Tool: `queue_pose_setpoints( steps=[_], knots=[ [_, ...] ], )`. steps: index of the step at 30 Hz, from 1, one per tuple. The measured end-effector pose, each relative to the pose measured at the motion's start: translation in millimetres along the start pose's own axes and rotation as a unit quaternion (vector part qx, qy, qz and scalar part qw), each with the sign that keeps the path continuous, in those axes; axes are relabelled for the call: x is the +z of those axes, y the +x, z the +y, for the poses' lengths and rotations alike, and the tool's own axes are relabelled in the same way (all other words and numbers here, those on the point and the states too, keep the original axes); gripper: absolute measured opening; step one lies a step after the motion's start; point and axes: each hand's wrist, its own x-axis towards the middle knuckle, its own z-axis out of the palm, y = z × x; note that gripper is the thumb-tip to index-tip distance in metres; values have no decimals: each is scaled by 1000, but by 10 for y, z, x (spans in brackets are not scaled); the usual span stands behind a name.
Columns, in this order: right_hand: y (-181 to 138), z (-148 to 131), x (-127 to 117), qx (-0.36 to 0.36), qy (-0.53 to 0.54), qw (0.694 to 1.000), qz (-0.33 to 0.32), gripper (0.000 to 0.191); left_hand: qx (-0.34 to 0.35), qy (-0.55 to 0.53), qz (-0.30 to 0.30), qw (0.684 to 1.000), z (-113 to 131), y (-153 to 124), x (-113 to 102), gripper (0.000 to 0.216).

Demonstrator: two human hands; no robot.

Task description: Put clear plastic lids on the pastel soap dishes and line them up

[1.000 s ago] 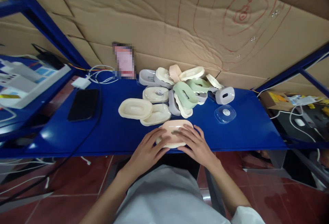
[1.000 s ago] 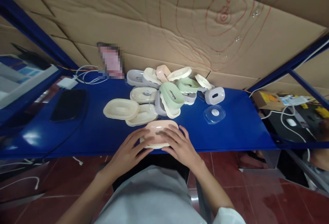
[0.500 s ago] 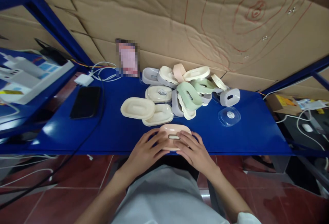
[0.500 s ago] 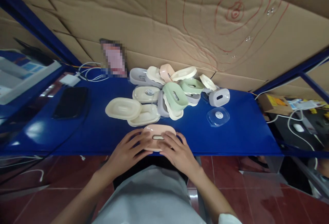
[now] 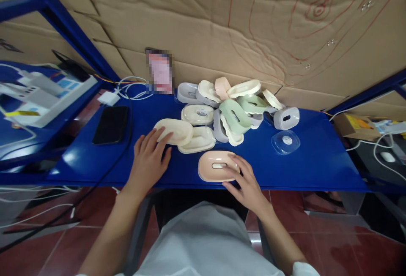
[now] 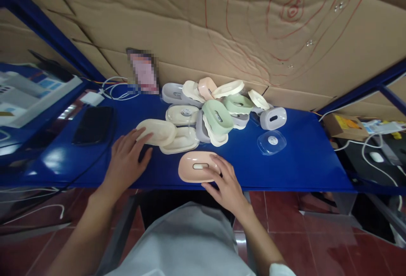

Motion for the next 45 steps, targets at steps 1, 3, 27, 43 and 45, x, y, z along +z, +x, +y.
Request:
queue_pose_setpoints(
  steps=[1, 3, 27, 43, 45],
  knots=[
    [1, 1, 4, 2, 9, 1000, -1, 48, 16, -15, 13, 1000, 69, -17, -1, 46],
    [10, -7, 7, 4, 19, 1000, -5, 52, 63, -59, 14, 996, 254, -6, 2, 46],
    [58, -2, -9, 100, 67, 993, 19, 88, -68, -483, -37, 872, 510, 295, 1, 36],
    [192, 505, -270, 62, -58, 983, 161, 55, 24, -149, -62, 987, 1248, 75, 191, 52],
    [196, 564, -297, 67, -114, 978, 164, 57, 17, -180, -60, 982, 1196, 86, 163, 43]
  ],
)
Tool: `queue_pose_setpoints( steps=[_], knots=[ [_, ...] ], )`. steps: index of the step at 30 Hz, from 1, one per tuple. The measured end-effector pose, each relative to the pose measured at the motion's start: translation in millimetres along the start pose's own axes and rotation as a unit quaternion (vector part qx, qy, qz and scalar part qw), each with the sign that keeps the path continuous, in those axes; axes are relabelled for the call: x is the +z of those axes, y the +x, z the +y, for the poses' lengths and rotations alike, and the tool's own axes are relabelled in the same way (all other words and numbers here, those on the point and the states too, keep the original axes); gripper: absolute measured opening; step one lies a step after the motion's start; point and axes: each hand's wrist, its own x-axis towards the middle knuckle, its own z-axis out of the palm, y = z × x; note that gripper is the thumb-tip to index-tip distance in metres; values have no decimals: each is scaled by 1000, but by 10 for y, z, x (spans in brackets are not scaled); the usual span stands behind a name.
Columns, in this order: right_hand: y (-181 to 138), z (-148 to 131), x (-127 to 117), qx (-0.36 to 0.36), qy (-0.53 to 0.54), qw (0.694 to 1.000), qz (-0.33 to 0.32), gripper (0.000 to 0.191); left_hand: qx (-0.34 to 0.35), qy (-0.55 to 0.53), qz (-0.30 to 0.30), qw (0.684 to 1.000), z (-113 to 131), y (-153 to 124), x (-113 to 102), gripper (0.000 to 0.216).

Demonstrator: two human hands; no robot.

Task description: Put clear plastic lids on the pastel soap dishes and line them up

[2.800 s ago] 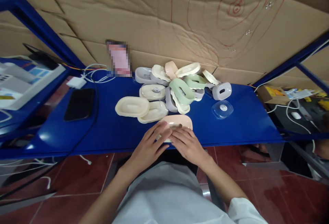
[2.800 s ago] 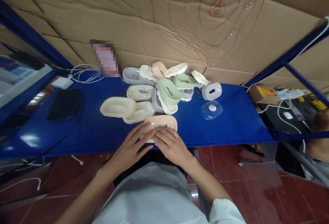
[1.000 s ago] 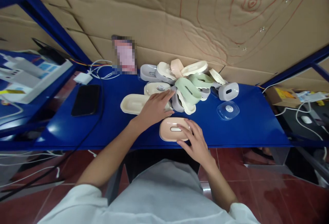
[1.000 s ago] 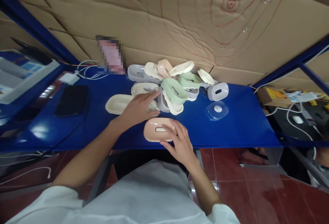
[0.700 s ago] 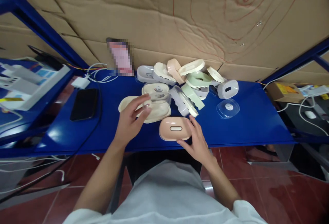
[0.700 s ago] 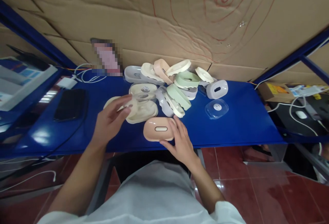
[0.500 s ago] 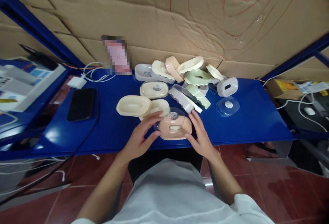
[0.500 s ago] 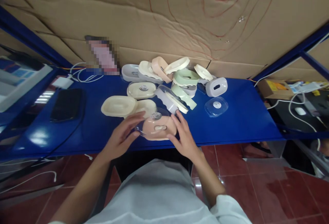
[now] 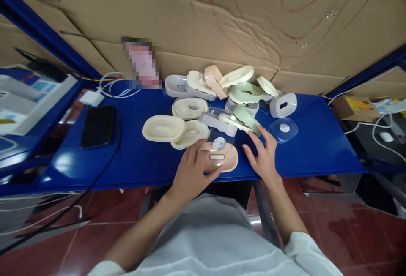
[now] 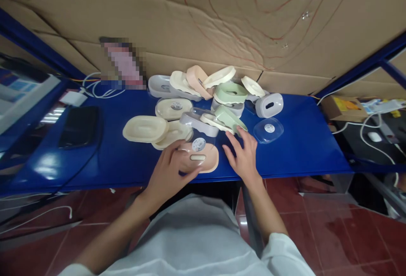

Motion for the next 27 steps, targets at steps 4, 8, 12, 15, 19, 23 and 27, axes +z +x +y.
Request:
queue_pose_setpoints(
  steps=[4, 8, 12, 15, 19, 23, 27],
  knots=[
    [44, 88, 10, -23, 12, 995, -94, 61, 21, -78, -77, 994, -206, -39, -199, 42],
    [24, 22, 11, -82, 44, 985, -148, 61, 59, -99, -130, 985, -320, -115, -285, 51],
    [-39, -72, -7, -145, 70, 970, -184, 58, 88, -100, -123, 983, -265, -94, -194, 48],
    [-54, -63, -4, -117, 52, 978, -164, 56, 109, -110, -106, 982, -241, -25, -115, 49],
    [-36, -16, -7, -83, 31, 987, -134, 54, 136, -121, -120, 976, -292, 30, -123, 41],
    [-93, -65, -66, -115, 62, 979, -159, 54, 157, -101, -159, 969, -326, 36, -192, 23],
    [-223, -160, -140, -152, 79, 961, -215, 73, 182, -76, -186, 963, -293, 49, -179, 24]
  ],
)
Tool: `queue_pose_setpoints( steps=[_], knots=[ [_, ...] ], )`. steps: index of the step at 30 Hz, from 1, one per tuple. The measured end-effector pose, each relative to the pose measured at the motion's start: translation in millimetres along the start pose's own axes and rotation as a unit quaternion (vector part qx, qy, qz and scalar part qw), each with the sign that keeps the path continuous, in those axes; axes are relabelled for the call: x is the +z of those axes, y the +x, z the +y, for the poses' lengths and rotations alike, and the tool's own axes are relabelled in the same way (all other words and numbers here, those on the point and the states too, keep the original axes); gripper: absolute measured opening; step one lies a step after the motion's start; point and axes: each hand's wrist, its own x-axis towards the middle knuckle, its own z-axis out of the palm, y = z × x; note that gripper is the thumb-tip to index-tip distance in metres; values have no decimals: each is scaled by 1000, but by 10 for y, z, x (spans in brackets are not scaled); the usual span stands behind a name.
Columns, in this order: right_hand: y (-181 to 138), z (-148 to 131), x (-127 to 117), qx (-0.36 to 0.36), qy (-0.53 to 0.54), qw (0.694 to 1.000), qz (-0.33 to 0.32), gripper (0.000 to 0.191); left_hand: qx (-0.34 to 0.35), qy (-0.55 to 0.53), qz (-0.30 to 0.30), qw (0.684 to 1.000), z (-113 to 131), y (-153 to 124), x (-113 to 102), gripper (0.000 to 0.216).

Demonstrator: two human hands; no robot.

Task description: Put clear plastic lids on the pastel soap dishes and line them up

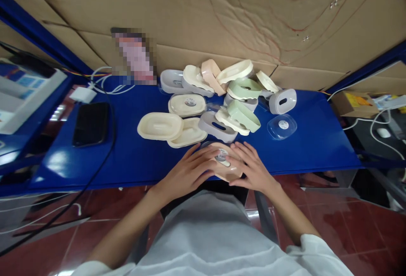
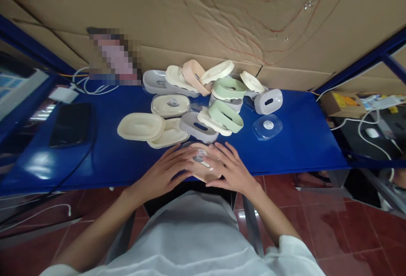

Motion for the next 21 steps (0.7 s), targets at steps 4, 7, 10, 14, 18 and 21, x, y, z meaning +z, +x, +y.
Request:
queue_pose_setpoints(
  steps=[4, 7, 10, 14, 18, 21],
  knots=[
    [-93, -23, 7, -21, -4, 1000, 10, 69, 23, 25, 17, 999, 12, 50, 75, 42],
    [-139, -3, 22, -46, -8, 999, 22, 82, 37, 55, 33, 997, 31, 70, 104, 33],
    [-175, -19, 46, -46, -19, 997, 52, 81, 56, 66, 27, 996, 60, 87, 88, 25],
    [-197, -77, 71, -37, -26, 995, 86, 64, 65, 58, 24, 996, 59, 108, 57, 25],
    [-179, -131, 96, -21, -20, 997, 76, 58, 53, 63, 29, 996, 17, 79, 88, 27],
    [-155, -173, 108, -2, -14, 998, 61, 56, 49, 75, 42, 995, 22, 34, 152, 26]
  ],
)
